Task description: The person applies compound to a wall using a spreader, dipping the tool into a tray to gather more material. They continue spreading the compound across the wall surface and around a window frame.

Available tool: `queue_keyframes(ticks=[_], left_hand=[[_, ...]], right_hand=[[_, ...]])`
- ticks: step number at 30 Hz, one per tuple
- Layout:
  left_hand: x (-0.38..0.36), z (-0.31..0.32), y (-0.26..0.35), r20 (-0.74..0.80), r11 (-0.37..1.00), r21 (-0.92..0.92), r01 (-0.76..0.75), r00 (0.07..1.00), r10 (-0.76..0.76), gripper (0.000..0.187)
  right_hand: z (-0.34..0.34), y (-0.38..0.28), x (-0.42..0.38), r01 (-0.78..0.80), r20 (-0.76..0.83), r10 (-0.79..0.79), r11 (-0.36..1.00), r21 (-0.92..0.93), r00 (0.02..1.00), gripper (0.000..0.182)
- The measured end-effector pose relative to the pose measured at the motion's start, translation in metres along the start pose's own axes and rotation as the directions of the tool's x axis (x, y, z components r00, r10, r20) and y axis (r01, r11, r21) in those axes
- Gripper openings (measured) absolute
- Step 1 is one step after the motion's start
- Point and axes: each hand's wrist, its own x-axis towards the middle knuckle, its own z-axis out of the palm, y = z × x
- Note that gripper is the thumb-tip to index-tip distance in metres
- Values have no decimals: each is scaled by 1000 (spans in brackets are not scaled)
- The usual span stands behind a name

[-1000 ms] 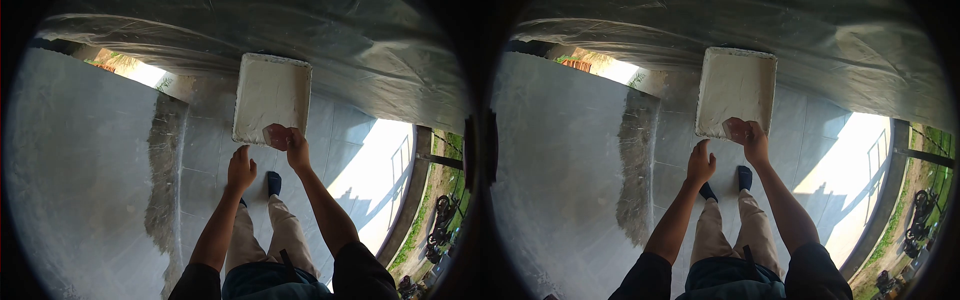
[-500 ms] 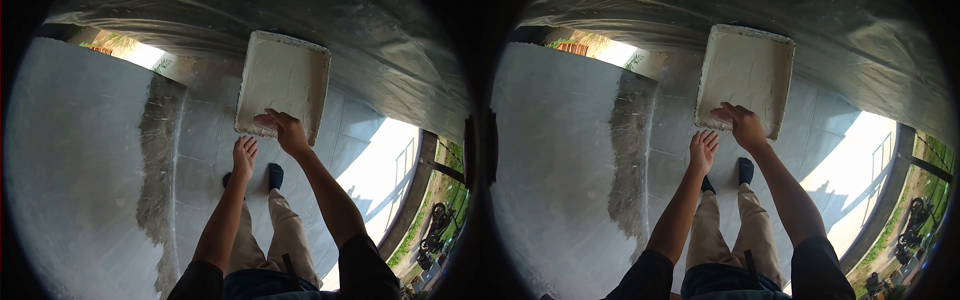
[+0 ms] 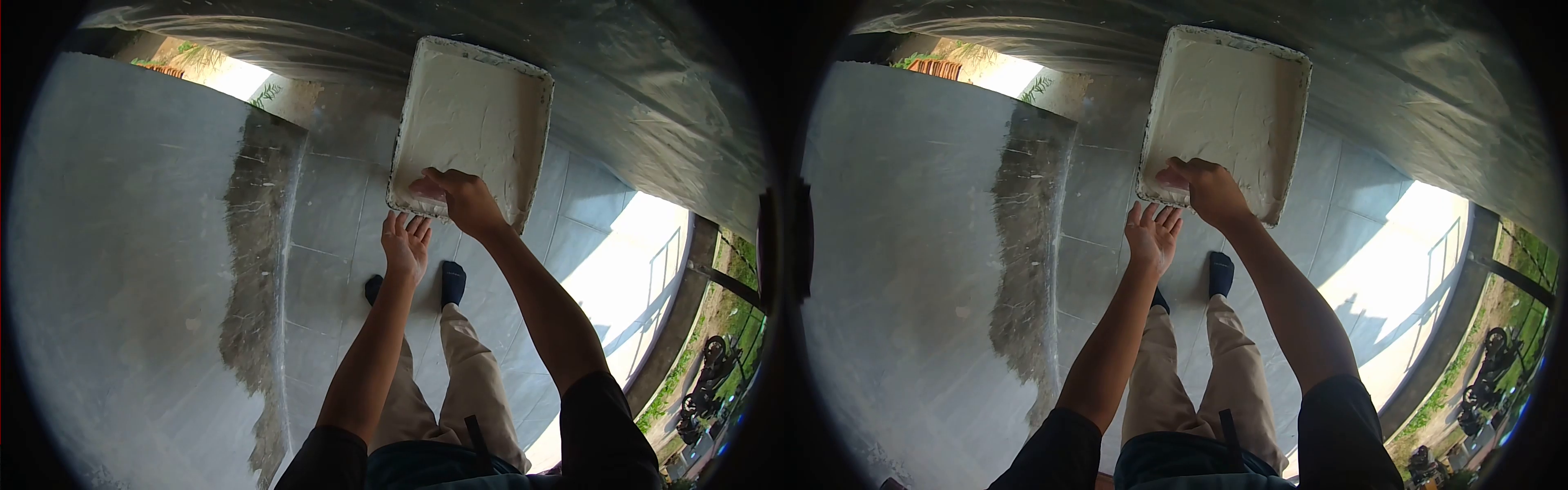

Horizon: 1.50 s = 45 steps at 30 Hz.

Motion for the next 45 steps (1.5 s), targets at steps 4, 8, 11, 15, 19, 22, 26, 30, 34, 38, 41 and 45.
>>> queue_keyframes(ticks=[4,8,11,15,19,22,26,30,34,38,41,45], left_hand=[[0,0,1,13,1000,18,1,1000,-2,83],[1,-1,1,35,998,55,-12,999,10,85],[3,-2,0,56,998,55,-26,998,23,85],[3,-2,-1,30,999,25,-25,999,24,84],[3,-6,-1,49,1000,10,-24,999,23,85],[7,-12,0,79,999,35,-33,996,30,85],[2,-7,5,45,996,90,-7,999,3,85],[5,-10,7,26,990,139,-21,1000,18,84],[8,-13,5,-30,956,279,-87,995,99,82],[8,-14,9,-133,832,524,-184,947,293,70],[28,-33,8,-40,596,724,-347,841,539,54],[16,-14,16,108,413,778,-473,749,654,46]], right_hand=[[-4,-3,9,0,70,0,1000,4,998,42],[-1,4,17,-7,126,18,996,-87,992,44],[-3,7,21,-72,145,74,997,-22,987,43],[-6,12,25,-197,214,190,980,11,958,39],[-10,15,32,-317,290,293,948,36,911,32],[-7,29,34,-296,299,266,954,57,916,33],[-16,29,36,-373,332,346,927,20,877,35],[-26,30,35,-399,330,375,917,6,866,36],[-41,25,30,-503,312,457,860,85,833,43],[-41,45,21,-506,252,443,806,308,860,42],[-45,45,18,-477,206,437,715,511,875,41],[-55,37,22,-423,174,446,554,717,878,36]])
